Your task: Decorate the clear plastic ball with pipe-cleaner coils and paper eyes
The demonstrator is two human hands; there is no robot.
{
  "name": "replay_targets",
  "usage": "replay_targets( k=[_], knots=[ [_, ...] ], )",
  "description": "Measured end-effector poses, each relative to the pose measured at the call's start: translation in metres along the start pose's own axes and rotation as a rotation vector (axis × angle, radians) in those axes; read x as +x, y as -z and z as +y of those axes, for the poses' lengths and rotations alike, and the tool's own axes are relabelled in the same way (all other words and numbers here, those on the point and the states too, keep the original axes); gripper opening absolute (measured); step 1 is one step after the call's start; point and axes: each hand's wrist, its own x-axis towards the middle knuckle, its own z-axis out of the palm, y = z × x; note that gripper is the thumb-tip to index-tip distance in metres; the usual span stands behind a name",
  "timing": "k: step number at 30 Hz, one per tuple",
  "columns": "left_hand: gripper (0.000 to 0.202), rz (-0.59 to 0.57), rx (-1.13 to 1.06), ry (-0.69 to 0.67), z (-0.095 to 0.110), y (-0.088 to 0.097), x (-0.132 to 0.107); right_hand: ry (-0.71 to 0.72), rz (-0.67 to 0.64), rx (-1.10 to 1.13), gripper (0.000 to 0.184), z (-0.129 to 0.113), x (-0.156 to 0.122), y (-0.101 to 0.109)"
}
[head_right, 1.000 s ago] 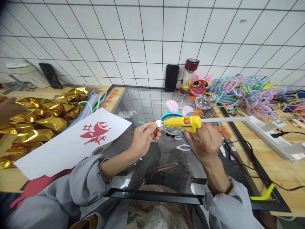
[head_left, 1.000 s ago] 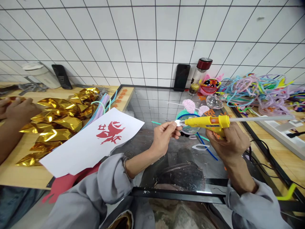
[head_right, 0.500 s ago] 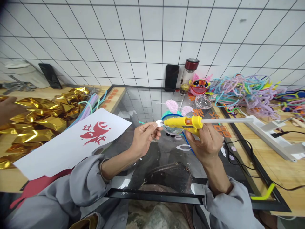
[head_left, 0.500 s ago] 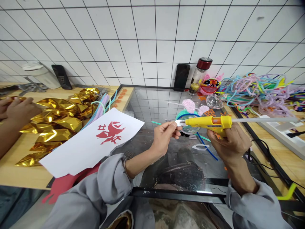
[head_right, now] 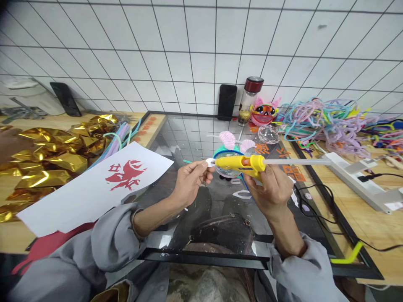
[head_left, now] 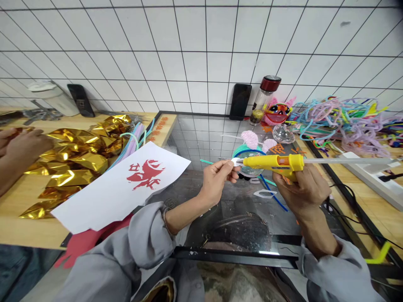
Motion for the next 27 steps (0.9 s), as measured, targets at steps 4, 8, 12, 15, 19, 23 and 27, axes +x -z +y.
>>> replay_targets(
  k=[4, 8, 12, 15, 19, 23, 27],
  knots=[
    [0.025, -0.003, -0.004, -0.003, -0.0005, 0.0006, -0.0001, 0.052, 0.044, -0.014, 0.017, -0.0003, 0.0031, 0.0006],
    [0.024, -0.004, -0.009, -0.009, -0.0006, 0.0009, 0.0005, 0.063, 0.054, -0.026, 0.019, 0.0001, 0.0030, 0.0006],
    [0.026, 0.001, -0.008, -0.002, 0.0001, 0.0005, 0.0007, 0.076, 0.052, -0.015, 0.020, -0.0002, 0.0026, 0.0005],
    [0.026, -0.001, -0.013, -0.006, 0.0006, 0.0003, 0.0003, 0.027, 0.063, -0.014, 0.020, -0.0004, 0.0029, 0.0010],
    [0.026, -0.004, -0.026, -0.006, 0.0005, 0.0002, 0.0001, -0.027, 0.049, -0.012, 0.020, -0.0003, 0.0012, 0.0008],
    [0.025, -0.007, -0.025, -0.005, 0.0000, 0.0005, 0.0002, -0.019, 0.009, -0.009, 0.023, -0.0001, -0.0017, -0.0011],
    [0.025, -0.011, -0.026, -0.007, -0.0001, 0.0006, 0.0002, 0.000, 0.035, -0.011, 0.024, 0.0001, -0.0014, -0.0014]
  ],
)
